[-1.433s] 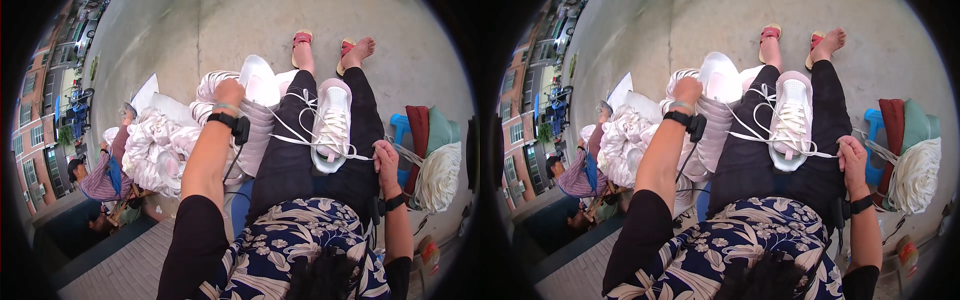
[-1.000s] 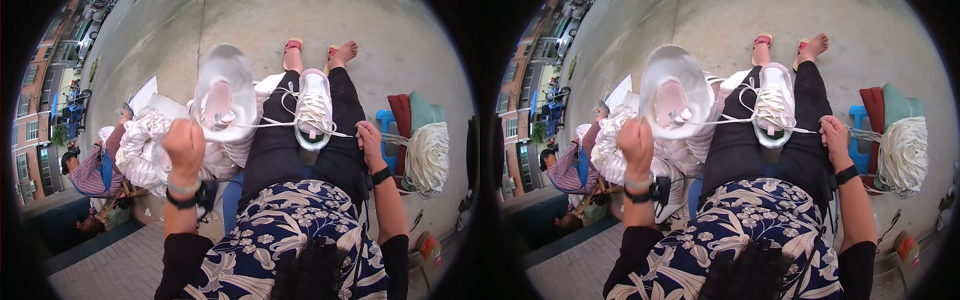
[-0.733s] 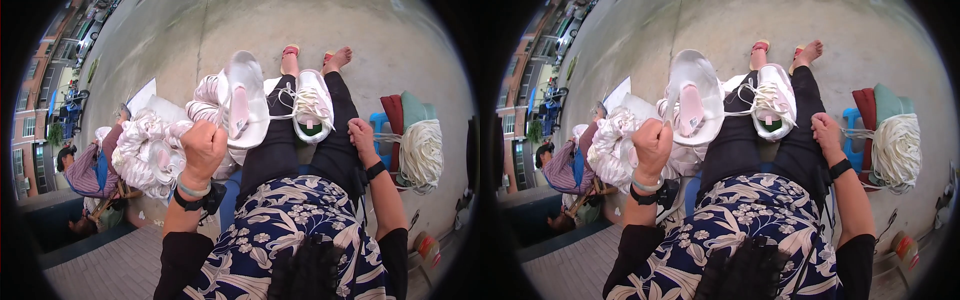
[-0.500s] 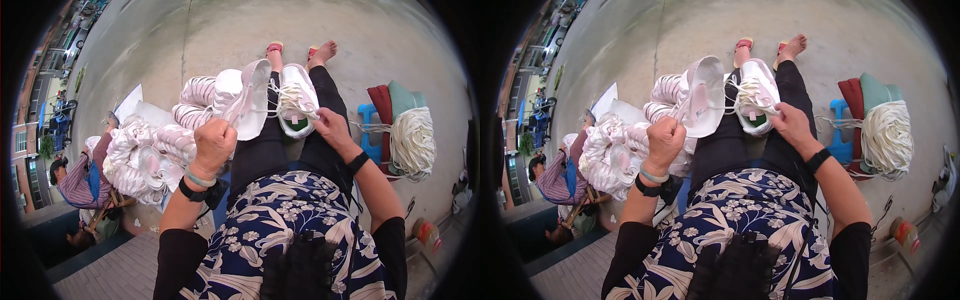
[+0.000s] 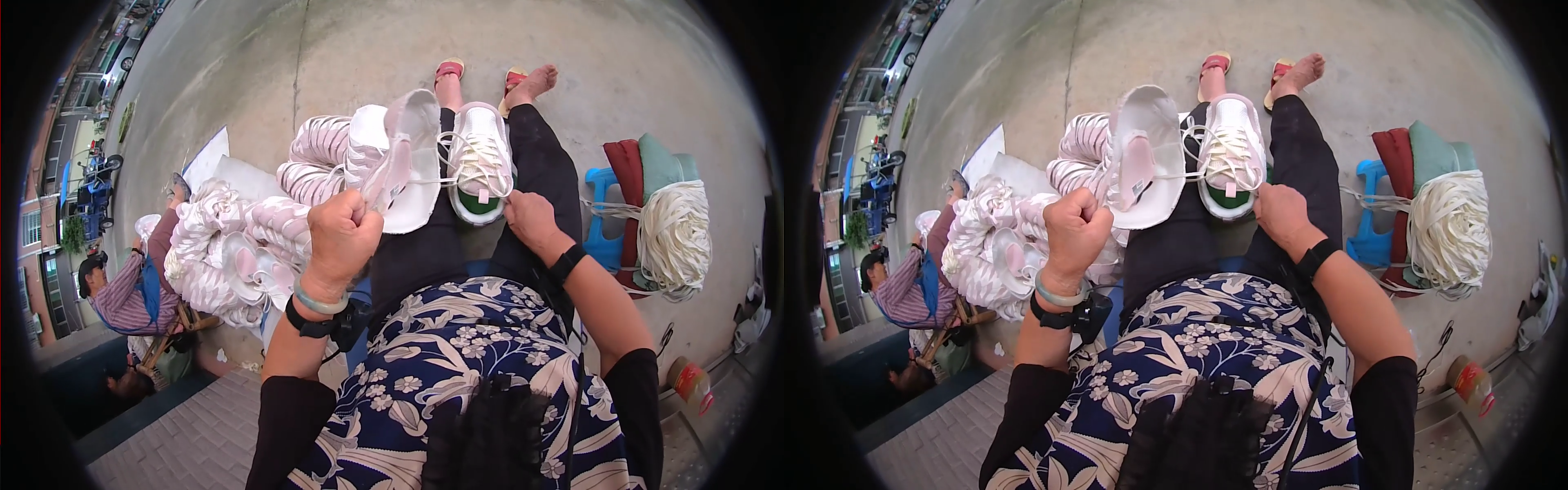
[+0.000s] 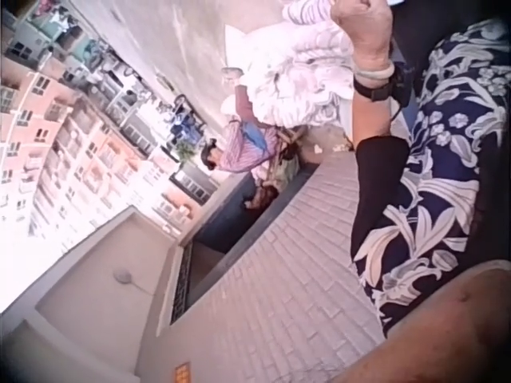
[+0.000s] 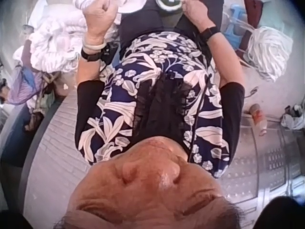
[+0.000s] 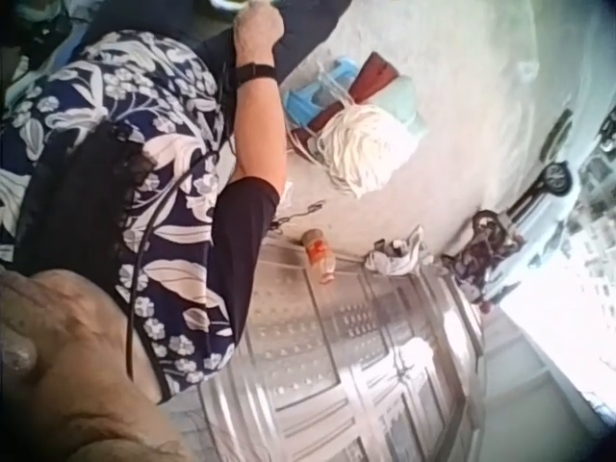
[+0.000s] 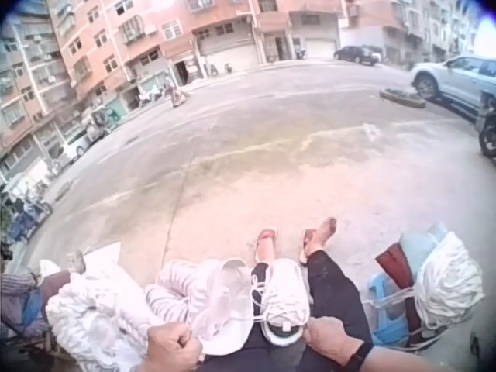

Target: The recorder is lacing a white and pink shoe by threading a white lace through the eyelets.

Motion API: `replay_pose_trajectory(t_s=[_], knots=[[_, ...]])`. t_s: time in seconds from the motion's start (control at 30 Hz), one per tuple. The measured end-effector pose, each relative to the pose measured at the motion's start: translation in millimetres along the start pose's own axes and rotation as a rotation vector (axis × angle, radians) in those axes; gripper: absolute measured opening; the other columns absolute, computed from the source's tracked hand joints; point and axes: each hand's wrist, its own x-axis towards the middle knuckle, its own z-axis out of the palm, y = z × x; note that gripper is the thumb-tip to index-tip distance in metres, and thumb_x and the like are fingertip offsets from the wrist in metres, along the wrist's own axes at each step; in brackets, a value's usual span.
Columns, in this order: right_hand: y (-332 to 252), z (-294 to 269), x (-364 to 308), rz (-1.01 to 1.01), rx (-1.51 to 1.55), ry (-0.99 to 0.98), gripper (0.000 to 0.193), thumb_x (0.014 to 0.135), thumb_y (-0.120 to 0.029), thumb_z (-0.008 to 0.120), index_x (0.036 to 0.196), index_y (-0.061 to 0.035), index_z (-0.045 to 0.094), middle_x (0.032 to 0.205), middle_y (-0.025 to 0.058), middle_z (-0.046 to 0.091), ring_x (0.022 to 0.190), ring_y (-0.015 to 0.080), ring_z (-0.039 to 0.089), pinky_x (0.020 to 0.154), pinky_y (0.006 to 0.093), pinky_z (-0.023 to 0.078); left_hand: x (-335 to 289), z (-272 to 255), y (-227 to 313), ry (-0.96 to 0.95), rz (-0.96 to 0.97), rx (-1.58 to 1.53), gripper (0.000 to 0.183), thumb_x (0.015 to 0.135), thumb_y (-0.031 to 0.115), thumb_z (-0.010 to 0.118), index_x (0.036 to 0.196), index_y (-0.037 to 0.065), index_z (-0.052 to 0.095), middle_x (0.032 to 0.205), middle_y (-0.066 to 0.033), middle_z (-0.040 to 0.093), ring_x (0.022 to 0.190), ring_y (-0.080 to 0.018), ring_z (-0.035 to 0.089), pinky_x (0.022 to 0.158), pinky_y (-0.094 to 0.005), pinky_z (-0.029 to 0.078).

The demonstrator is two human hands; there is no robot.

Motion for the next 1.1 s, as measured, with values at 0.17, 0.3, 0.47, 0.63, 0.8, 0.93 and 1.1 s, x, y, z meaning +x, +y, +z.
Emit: replay_pose_trajectory(t_s=[0.17, 0.3, 0.47, 0.63, 0.8, 0.93, 1.1], knots=[[1, -43, 19, 0.218, 0.472, -0.531, 0.019, 0.075, -0.010, 0.053, 0.061, 0.0011, 0.058, 0.050, 0.0097, 0.056, 0.039, 0.0162, 0.056, 0.043, 0.0285, 0.047, 11, 7, -8, -0.039, -0.103, -0.067, 0.019, 0.062, -0.001, 0.056, 0.054, 0.001, 0.039, 0.045, -0.0075, 0.038, 0.039, -0.0144, 0.034, 0.040, -0.0296, 0.030], [-21, -73, 22, 0.229, 0.396, -0.635, 0.023, 0.075, -0.019, 0.064, 0.069, 0.0030, 0.059, 0.051, 0.0067, 0.054, 0.041, 0.0138, 0.051, 0.041, 0.0271, 0.041, 21, 13, -1, -0.057, -0.065, -0.117, 0.021, 0.064, 0.002, 0.058, 0.054, 0.001, 0.040, 0.044, -0.0069, 0.039, 0.039, -0.0142, 0.035, 0.040, -0.0298, 0.031], [-87, -71, 16, -0.273, 0.517, -0.217, 0.048, 0.066, -0.044, 0.069, 0.084, -0.0006, 0.060, 0.074, 0.0140, 0.061, 0.072, 0.0306, 0.061, 0.063, 0.0371, 0.046, 29, 25, 12, -0.121, -0.099, -0.146, 0.022, 0.066, 0.004, 0.062, 0.056, 0.002, 0.043, 0.047, -0.0013, 0.041, 0.045, -0.0068, 0.036, 0.041, -0.0252, 0.030], [-119, -24, 32, -0.338, 0.723, -0.164, 0.052, 0.068, -0.045, 0.068, 0.091, 0.0005, 0.058, 0.079, 0.0162, 0.062, 0.075, 0.0335, 0.060, 0.066, 0.0386, 0.046, 43, 42, 24, -0.152, 0.078, -0.064, 0.026, 0.068, 0.013, 0.065, 0.058, 0.000, 0.045, 0.048, -0.0072, 0.045, 0.043, -0.0110, 0.041, 0.042, -0.0288, 0.035], [-114, -21, 33, -0.173, 0.848, -0.116, 0.043, 0.075, -0.033, 0.063, 0.094, 0.0048, 0.059, 0.078, 0.0189, 0.062, 0.077, 0.0301, 0.063, 0.069, 0.0365, 0.047, 59, 43, -22, -0.181, -0.395, -0.593, 0.027, 0.085, 0.022, 0.058, 0.064, 0.004, 0.054, 0.054, -0.0026, 0.054, 0.046, -0.0075, 0.050, 0.041, -0.0219, 0.037], [-96, -43, 26, -0.118, 1.124, -0.314, 0.042, 0.081, -0.012, 0.062, 0.118, 0.0008, 0.048, 0.104, 0.0061, 0.057, 0.093, 0.0135, 0.055, 0.079, 0.0271, 0.046, 51, 74, -99, -0.238, -0.685, -0.691, 0.017, 0.089, 0.019, 0.050, 0.088, 0.004, 0.057, 0.078, -0.0044, 0.060, 0.049, -0.0071, 0.051, 0.046, -0.0189, 0.043], [-68, -48, 5, 0.044, 1.238, -0.448, 0.053, 0.076, -0.010, 0.069, 0.123, -0.0027, 0.046, 0.113, 0.0040, 0.055, 0.104, 0.0141, 0.051, 0.090, 0.0289, 0.040, 28, 116, -146, -0.413, -0.515, -0.572, 0.034, 0.080, 0.005, 0.049, 0.114, 0.008, 0.056, 0.085, -0.0024, 0.060, 0.066, -0.0083, 0.056, 0.054, -0.0224, 0.046]])
